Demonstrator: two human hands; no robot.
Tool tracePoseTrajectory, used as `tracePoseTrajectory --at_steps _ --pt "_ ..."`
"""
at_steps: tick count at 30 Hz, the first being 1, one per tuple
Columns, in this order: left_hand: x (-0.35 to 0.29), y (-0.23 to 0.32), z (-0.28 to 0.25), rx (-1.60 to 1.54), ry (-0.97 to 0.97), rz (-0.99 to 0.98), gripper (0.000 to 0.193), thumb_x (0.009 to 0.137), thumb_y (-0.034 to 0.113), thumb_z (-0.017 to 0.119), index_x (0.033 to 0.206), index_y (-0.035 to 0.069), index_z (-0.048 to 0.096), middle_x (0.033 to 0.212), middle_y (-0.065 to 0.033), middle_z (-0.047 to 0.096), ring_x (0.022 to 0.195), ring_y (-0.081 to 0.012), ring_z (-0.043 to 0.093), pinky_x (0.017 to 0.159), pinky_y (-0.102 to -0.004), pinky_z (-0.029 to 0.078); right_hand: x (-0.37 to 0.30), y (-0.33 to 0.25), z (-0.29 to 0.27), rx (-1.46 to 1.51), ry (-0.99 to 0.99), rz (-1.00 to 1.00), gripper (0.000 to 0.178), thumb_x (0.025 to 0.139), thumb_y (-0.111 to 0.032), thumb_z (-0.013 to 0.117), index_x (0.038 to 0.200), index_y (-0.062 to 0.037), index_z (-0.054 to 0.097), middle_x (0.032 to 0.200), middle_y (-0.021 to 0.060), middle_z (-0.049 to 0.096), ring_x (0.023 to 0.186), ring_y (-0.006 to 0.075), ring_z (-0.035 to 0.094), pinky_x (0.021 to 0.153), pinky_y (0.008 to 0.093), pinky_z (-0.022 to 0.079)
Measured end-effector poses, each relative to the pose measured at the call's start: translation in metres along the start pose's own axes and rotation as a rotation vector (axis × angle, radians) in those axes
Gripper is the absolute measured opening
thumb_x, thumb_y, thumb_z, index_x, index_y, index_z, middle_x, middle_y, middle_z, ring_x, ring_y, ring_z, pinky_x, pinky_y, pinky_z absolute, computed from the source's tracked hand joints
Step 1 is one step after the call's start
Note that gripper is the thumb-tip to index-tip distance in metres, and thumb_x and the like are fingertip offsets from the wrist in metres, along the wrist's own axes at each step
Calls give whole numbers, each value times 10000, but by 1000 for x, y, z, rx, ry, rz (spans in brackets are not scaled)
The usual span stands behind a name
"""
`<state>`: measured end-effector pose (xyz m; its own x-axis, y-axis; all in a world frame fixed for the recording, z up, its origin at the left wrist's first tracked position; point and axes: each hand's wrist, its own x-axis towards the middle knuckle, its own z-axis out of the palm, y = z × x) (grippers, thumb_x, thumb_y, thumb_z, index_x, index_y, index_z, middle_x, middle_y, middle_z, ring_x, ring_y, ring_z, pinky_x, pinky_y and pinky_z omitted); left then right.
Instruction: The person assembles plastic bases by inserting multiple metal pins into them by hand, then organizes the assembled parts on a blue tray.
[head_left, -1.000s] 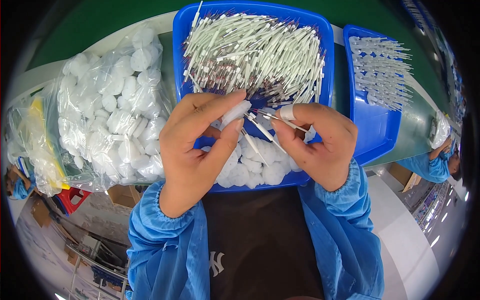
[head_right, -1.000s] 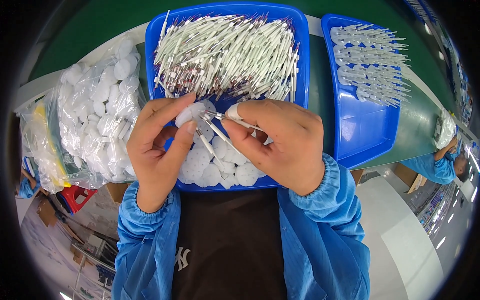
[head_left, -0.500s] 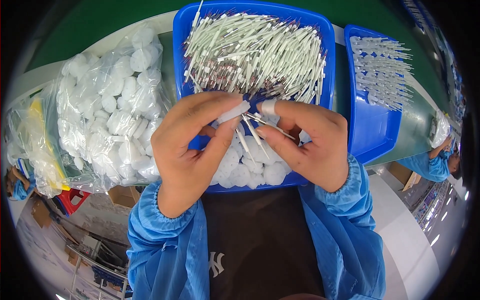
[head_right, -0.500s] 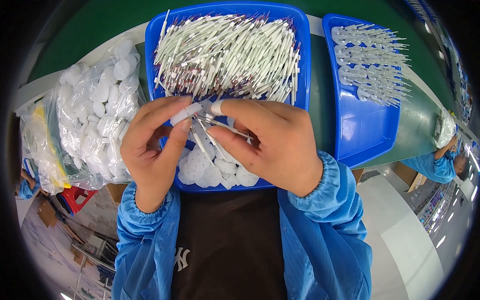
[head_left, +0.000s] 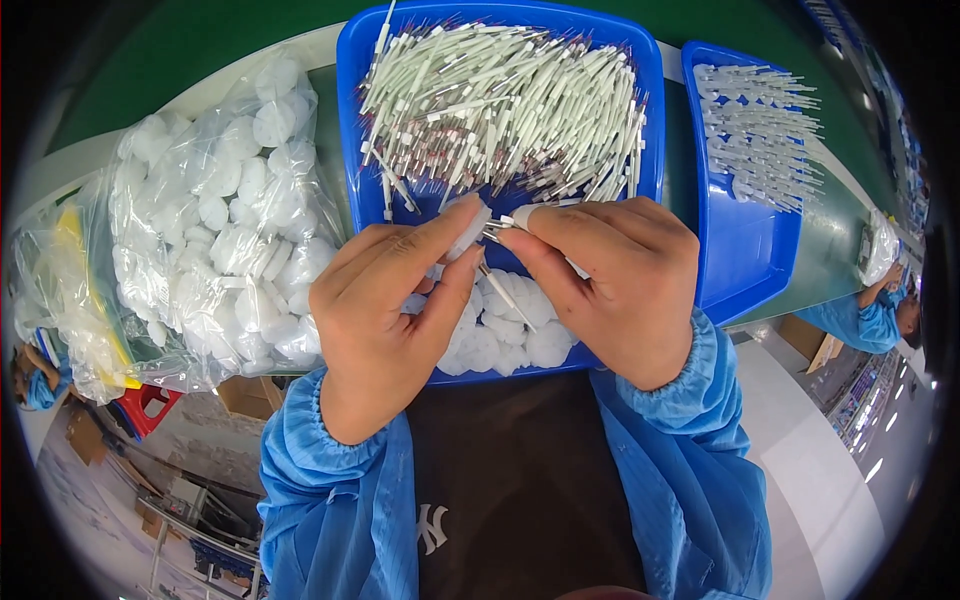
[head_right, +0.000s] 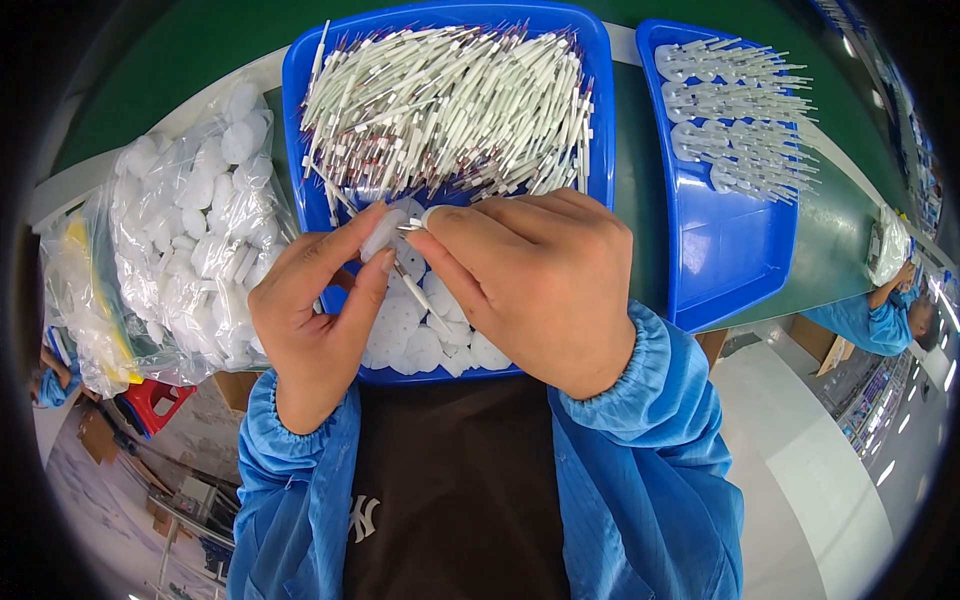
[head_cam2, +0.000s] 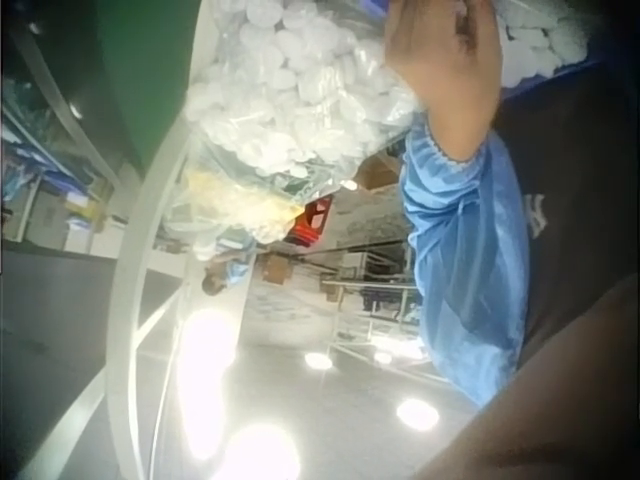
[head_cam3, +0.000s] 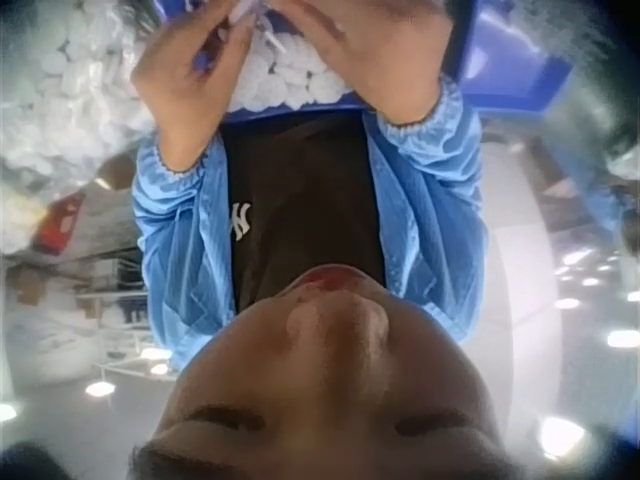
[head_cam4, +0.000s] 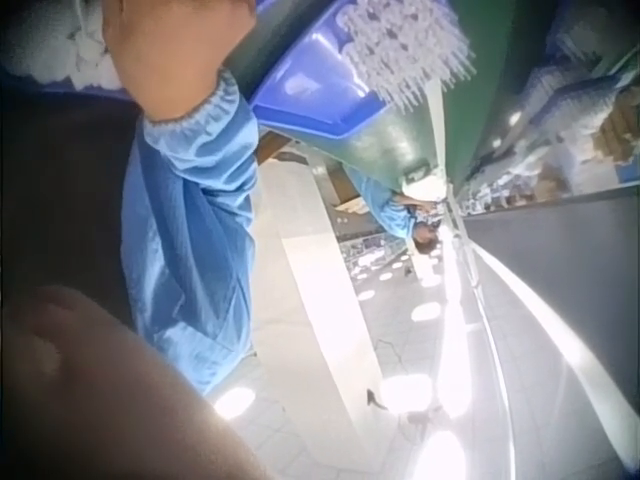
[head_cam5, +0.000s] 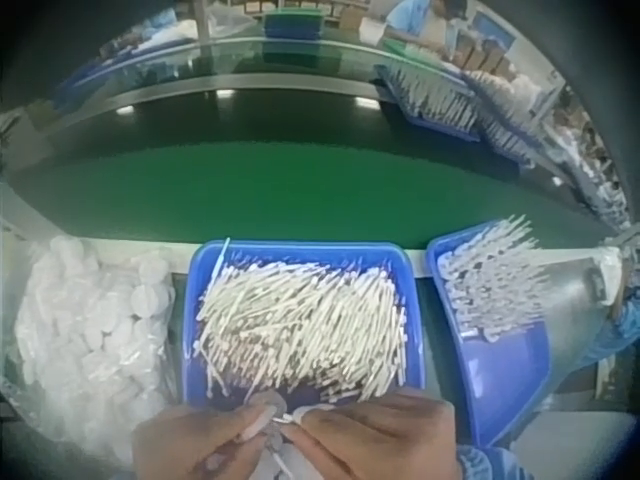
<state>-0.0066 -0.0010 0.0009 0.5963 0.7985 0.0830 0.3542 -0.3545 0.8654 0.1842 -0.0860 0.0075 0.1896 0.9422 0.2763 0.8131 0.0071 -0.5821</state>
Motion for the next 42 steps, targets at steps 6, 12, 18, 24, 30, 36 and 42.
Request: tracePoseTrajectory --at_steps 6,12,18,24,30,36,42 --pt "-4 1 3 -13 9 -44 384 839 -50 859 1215 3 804 901 -123 785 703 -165 712 565 -275 567 3 -2 2 -4 -5 -22 134 821 -164 868 883 -110 763 736 30 715 639 253 702 596 376 515" --pt "-9 3 2 -16 -4 -56 440 834 -12 883 1262 5 785 971 -126 793 757 -172 722 581 -265 561 3 -5 -1 41 -45 1 150 811 -146 877 905 -104 767 752 35 728 662 258 709 625 378 531" --pt "-4 -6 2 -344 -86 -97 539 805 39 921 1316 57 753 1192 -101 753 987 -195 698 645 -262 554 1 11 -10 185 11 -10 274 783 -87 920 1023 -76 788 848 65 759 709 249 726 715 337 561" --pt "0 3 -2 6 -60 195 564 753 16 929 1290 60 760 1276 -113 686 1019 -195 670 726 -273 537 -10 11 -12 688 -101 232 357 857 2 869 1188 -12 738 939 80 766 844 146 740 771 299 575" --pt "3 8 1 -28 -54 239 563 717 2 929 1257 44 775 1258 -118 710 1037 -252 673 764 -318 554 -15 10 -14 829 -137 332 275 915 38 811 1175 13 724 957 80 776 891 111 744 775 268 582" --pt "1 0 6 -5 -46 374 581 704 -36 897 1267 36 772 1241 -127 716 1063 -295 669 778 -337 554 -13 10 -17 889 -198 430 235 913 21 823 1111 7 697 975 76 782 898 114 751 787 270 582" --pt "-8 -1 -6 -46 -98 274 427 873 101 863 1283 34 764 1254 -174 693 1027 -265 682 775 -319 559 -11 19 -19 821 -233 309 283 882 25 834 1126 -22 699 959 73 780 886 146 764 794 288 586"
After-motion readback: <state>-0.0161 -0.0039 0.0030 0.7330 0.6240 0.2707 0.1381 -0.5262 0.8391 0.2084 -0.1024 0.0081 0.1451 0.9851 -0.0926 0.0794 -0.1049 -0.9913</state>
